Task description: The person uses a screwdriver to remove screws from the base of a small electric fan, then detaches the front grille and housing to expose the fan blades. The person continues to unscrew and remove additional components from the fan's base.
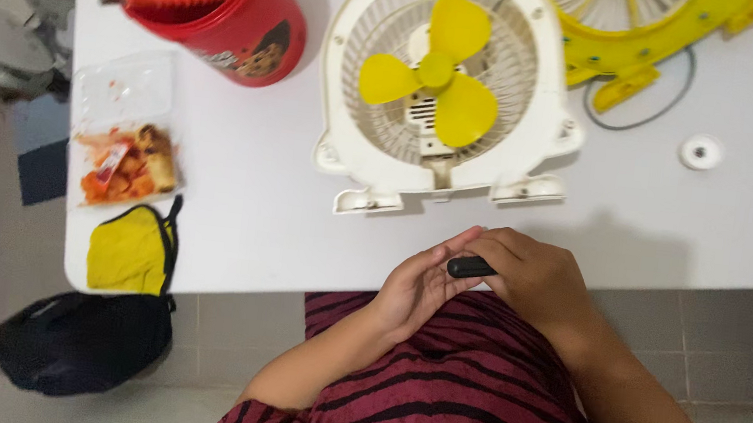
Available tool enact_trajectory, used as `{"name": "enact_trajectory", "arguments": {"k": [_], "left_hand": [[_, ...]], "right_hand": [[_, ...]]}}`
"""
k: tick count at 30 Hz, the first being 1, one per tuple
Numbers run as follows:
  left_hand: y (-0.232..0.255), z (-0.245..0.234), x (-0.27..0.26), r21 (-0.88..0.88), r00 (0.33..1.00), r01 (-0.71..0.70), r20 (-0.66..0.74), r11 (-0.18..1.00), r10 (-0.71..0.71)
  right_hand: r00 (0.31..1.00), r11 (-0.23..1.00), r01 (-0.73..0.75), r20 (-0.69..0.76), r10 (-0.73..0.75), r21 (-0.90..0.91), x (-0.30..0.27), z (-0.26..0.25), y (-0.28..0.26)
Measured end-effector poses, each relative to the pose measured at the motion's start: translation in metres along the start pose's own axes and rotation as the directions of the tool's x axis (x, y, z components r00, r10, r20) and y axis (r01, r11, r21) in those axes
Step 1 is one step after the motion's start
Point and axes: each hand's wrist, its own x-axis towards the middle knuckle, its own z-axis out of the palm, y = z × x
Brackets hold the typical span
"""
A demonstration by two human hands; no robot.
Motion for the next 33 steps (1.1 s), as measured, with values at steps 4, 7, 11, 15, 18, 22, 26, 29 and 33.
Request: {"name": "enact_trajectory", "arguments": {"k": [4,7,11,15,18,22,26,29,33], "left_hand": [[0.001,0.014,0.013,0.045,0.997,-0.001,0.081,0.999,-0.003],[0.005,0.023,0.017,0.110,0.994,0.049,0.091,0.993,-0.059],[0.009,0.027,0.023,0.125,0.992,0.030,0.114,0.992,-0.045],[0.008,0.023,0.031,0.094,0.998,0.033,0.041,0.995,-0.037],[0.004,0.016,0.035,0.065,1.000,0.027,0.002,0.998,-0.027],[0.001,0.009,0.038,0.025,0.999,0.027,-0.042,0.999,-0.026],[0.001,0.006,0.042,0.018,0.997,0.036,-0.063,0.999,-0.035],[0.000,0.004,0.043,-0.008,0.998,0.038,-0.055,0.999,-0.039],[0.000,0.001,0.045,-0.014,0.997,0.047,-0.056,0.999,-0.047]], "right_hand": [[0.997,0.997,0.072,-0.001,-0.072,0.007,-0.012,-0.012,0.023],[0.993,0.988,0.099,-0.081,-0.090,0.116,-0.023,-0.019,0.051],[0.908,0.976,-0.218,-0.362,0.210,0.017,-0.041,-0.048,0.111],[0.738,0.796,-0.605,-0.352,0.575,0.031,-0.043,-0.088,0.180],[0.744,0.789,-0.603,-0.276,0.609,0.116,-0.038,-0.097,0.211],[0.687,0.723,-0.686,-0.253,0.681,0.082,-0.032,-0.092,0.228],[0.671,0.704,-0.700,-0.223,0.707,0.125,-0.033,-0.085,0.237],[0.703,0.737,-0.662,-0.228,0.674,0.136,-0.035,-0.083,0.240],[0.704,0.740,-0.666,-0.249,0.665,0.095,-0.035,-0.083,0.239]]}}
